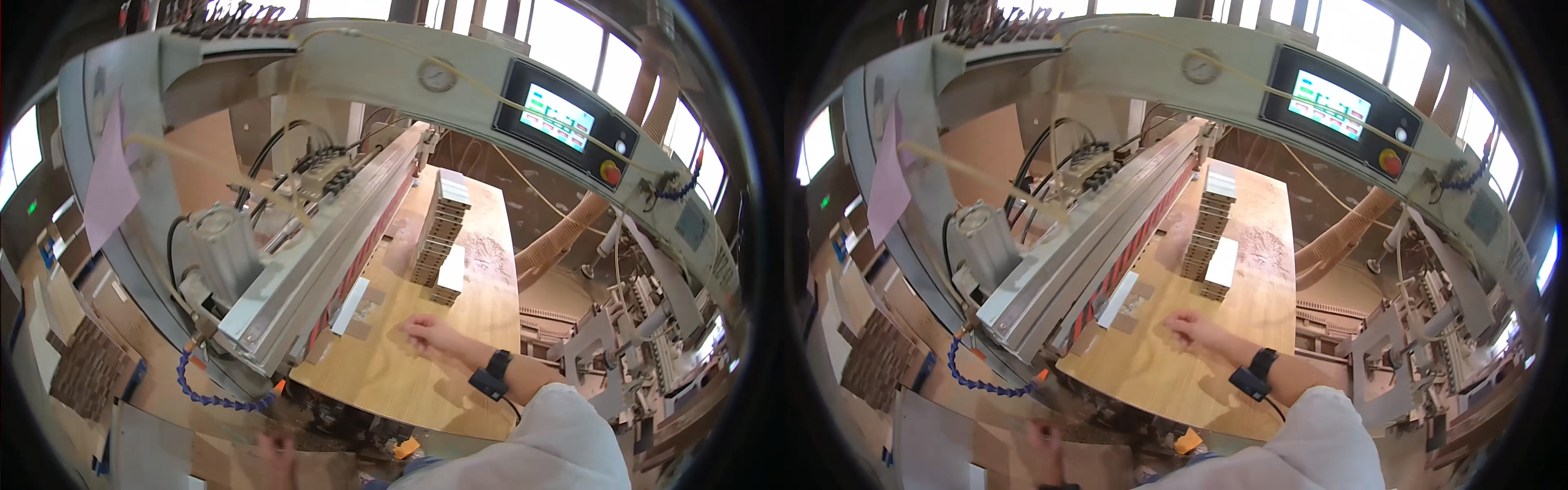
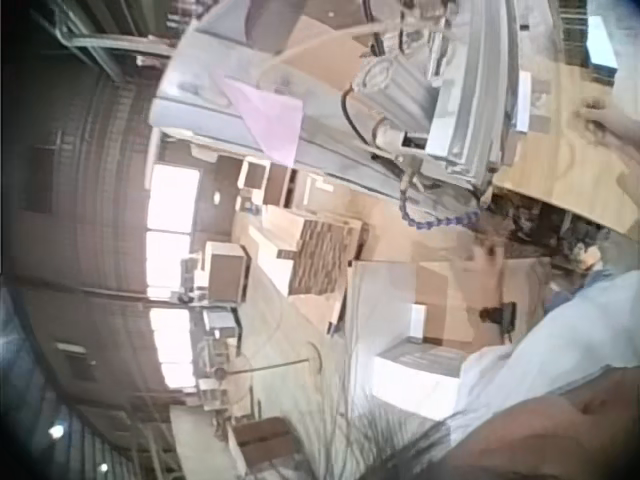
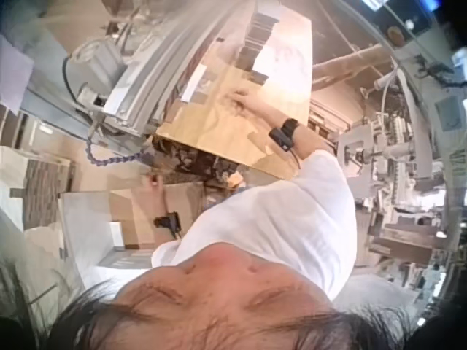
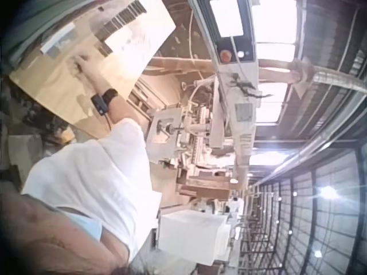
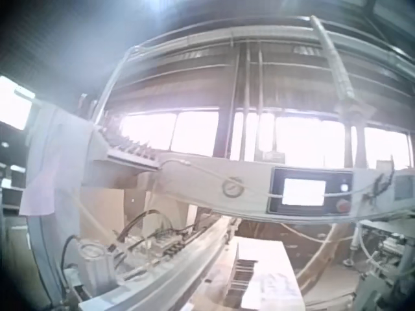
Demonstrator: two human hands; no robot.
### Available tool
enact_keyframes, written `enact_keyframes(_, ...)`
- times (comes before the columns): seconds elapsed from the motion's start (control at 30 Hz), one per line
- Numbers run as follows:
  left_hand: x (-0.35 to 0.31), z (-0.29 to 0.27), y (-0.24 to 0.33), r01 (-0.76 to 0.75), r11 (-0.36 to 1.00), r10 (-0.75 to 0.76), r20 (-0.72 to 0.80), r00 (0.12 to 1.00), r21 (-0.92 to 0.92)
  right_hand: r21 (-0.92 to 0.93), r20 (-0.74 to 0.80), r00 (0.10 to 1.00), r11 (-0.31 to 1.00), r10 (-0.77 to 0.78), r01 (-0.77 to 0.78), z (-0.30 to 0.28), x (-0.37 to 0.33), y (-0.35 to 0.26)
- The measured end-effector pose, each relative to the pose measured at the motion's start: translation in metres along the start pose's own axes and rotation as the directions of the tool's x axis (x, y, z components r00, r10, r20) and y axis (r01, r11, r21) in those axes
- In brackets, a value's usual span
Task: The recorder uses a large multi-spindle drilling machine to drill holes into white wooden boards.
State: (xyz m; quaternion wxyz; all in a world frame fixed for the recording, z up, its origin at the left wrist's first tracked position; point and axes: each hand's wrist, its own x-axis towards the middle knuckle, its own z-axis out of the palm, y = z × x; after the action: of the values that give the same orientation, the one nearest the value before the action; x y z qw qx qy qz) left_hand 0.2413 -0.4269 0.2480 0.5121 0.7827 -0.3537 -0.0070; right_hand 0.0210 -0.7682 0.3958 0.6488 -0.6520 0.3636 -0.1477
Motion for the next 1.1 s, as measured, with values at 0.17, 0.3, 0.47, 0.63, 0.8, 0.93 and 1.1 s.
enact_keyframes(0.17,-0.011,0.035,0.127,-0.332,0.902,0.378,0.136,0.916,-0.276,-0.084,-0.509,0.834,0.977,-0.213,0.198,-0.13,-0.004,-0.03)
enact_keyframes(0.3,0.028,0.075,0.184,-0.412,0.888,0.453,0.229,0.862,-0.206,-0.188,-0.627,0.748,0.974,-0.219,0.127,-0.181,0.026,-0.043)
enact_keyframes(0.47,0.053,0.155,0.206,-0.549,0.835,0.537,0.268,0.8,-0.033,-0.361,-0.45,0.889,0.928,-0.086,-0.094,-0.185,0.049,-0.034)
enact_keyframes(0.63,0.054,0.163,0.188,-0.612,0.788,0.563,0.329,0.758,0.06,-0.165,-0.476,0.87,0.985,-0.129,0.056,-0.187,0.05,-0.018)
enact_keyframes(0.8,0.054,0.16,0.187,-0.613,0.788,0.565,0.329,0.756,0.056,0.07,-0.58,0.802,0.972,-0.145,0.226,-0.171,0.029,0.01)
enact_keyframes(0.93,0.053,0.16,0.194,-0.605,0.794,0.556,0.334,0.761,0.055,0.301,-0.588,0.754,0.786,-0.292,0.539,-0.117,-0.013,0.039)
enact_keyframes(1.1,0.054,0.16,0.2,-0.602,0.798,0.559,0.344,0.755,0.025,0.428,-0.33,0.924,0.842,-0.193,0.328,-0.064,-0.062,0.035)
